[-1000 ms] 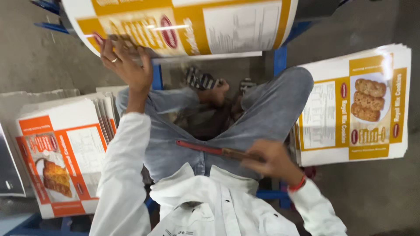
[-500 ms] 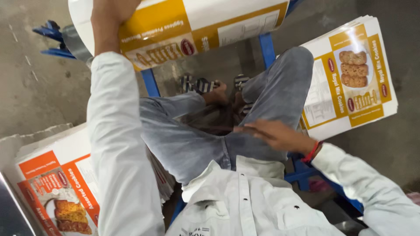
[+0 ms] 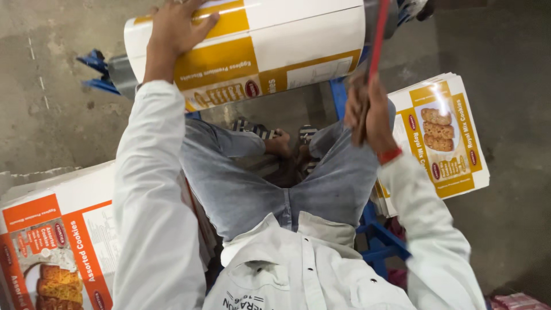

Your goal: The person sorts and organizes stacks of printed cookie packaging sheets by hand, picking up sheets from one stack, folding or aligning them, and placing them onto other stacks while sitting on the floor.

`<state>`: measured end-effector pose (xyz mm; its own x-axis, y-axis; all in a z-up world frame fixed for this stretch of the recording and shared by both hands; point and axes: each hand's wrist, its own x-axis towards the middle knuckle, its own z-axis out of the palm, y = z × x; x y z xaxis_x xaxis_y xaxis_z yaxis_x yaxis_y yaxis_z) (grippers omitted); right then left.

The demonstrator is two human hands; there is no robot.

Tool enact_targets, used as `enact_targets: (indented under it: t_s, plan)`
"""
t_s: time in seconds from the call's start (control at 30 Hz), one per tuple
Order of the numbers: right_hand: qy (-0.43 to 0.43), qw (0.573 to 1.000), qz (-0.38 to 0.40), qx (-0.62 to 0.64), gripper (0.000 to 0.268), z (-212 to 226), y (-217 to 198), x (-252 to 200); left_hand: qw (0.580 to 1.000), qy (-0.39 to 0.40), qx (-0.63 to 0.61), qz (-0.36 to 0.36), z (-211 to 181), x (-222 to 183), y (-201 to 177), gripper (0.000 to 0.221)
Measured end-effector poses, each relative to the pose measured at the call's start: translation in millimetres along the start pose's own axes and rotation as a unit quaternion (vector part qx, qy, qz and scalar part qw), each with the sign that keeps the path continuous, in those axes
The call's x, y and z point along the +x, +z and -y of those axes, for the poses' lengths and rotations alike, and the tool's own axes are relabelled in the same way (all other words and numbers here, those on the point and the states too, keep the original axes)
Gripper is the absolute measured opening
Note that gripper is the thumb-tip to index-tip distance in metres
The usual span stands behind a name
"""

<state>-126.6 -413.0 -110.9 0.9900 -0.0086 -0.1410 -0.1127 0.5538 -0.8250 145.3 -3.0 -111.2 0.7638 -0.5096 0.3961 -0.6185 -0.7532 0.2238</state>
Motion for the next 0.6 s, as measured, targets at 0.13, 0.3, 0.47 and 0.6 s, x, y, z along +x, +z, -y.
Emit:
enact_targets:
  t_s: [0.13,0.3,0.47,0.6]
  plan:
    - [0.025,0.996,-0.036,0.082,0.031,-9,-37,79,0.991,-0.085,0.005,0.107,-16,-19,-11,0.061]
    - [-0.065,0.993,-0.083,0.054,0.030,-52,-47,98,0.999,-0.003,-0.021,0.045,-32,-34,-16,0.069]
    - [-0.087,0.984,-0.152,0.036,0.034,-109,-10,90,0.999,-0.006,-0.008,0.034,-55,-54,-19,0.071]
    - [0.049,0.970,-0.239,-0.006,0.026,-205,104,69,0.996,-0.073,-0.009,0.043,-94,-57,-29,0.090]
